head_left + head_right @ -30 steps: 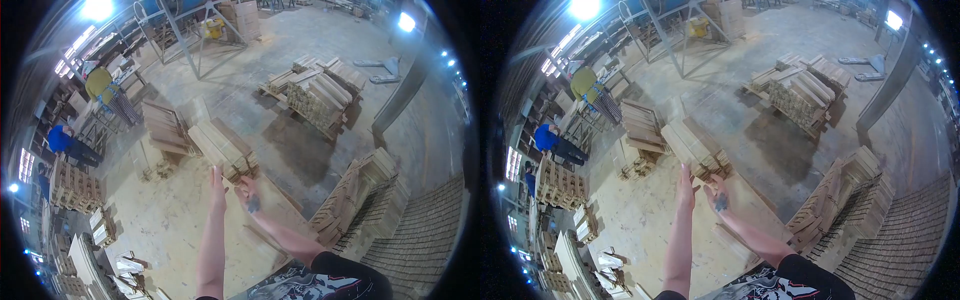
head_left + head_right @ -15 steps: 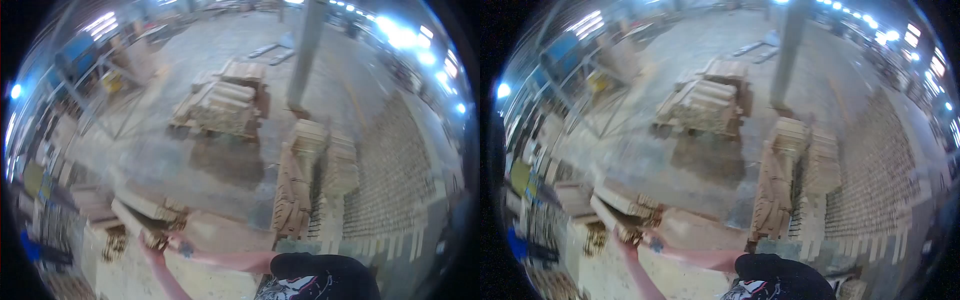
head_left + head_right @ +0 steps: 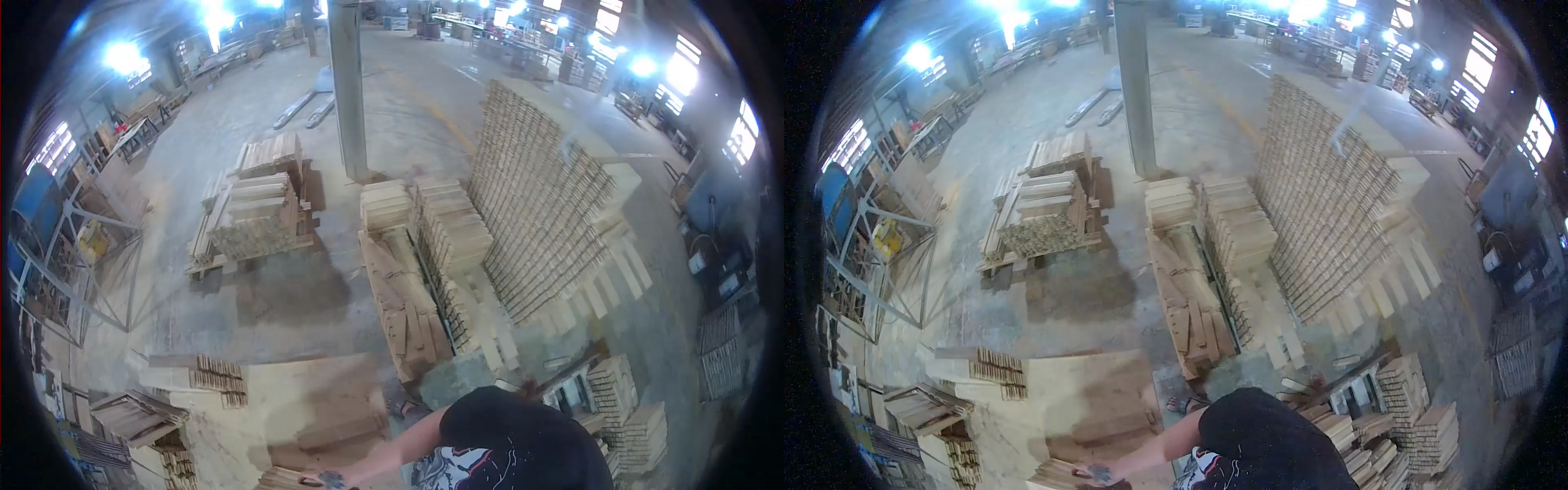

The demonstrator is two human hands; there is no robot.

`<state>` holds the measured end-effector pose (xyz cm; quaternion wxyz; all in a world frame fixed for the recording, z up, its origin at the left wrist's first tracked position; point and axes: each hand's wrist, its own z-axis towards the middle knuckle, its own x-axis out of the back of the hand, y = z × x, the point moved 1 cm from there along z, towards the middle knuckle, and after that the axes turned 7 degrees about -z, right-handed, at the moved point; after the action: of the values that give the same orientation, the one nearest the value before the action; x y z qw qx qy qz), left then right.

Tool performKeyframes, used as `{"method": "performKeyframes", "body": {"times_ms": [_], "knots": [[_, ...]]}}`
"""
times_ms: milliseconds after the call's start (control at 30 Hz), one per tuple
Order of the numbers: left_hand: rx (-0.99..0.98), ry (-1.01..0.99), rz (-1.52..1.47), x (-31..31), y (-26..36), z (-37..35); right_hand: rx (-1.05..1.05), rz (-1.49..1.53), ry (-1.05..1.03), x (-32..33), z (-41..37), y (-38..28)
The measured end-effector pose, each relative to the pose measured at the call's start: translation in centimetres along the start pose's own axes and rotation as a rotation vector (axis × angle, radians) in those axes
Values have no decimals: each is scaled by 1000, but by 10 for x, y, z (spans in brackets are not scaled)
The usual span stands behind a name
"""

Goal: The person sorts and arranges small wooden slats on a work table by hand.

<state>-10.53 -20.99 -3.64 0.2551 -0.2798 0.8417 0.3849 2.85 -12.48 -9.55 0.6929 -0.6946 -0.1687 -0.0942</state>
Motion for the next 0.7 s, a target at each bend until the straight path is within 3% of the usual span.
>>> {"method": "performKeyframes", "body": {"times_ms": [133,300,400,467,533,567,600,700], "knots": [[154,-35,194,11,-41,-53,109,-105,56,-16,-95,-19],[247,-106,320,41,-62,-100,6,-172,-42,-5,-154,-68],[221,-127,342,70,-61,-128,-80,-316,-248,-3,-169,-88],[158,-97,288,93,-58,-147,220,-491,-53,-36,-178,-32],[80,9,137,107,-52,-160,270,-590,-75,2,-186,-97],[-57,225,118,117,-60,-159,128,-768,-241,6,-185,-112],[49,308,393,129,-50,-163,71,-718,-214,7,-186,-114],[38,522,782,128,-30,-177,87,-789,-174,-6,-192,-67]]}}
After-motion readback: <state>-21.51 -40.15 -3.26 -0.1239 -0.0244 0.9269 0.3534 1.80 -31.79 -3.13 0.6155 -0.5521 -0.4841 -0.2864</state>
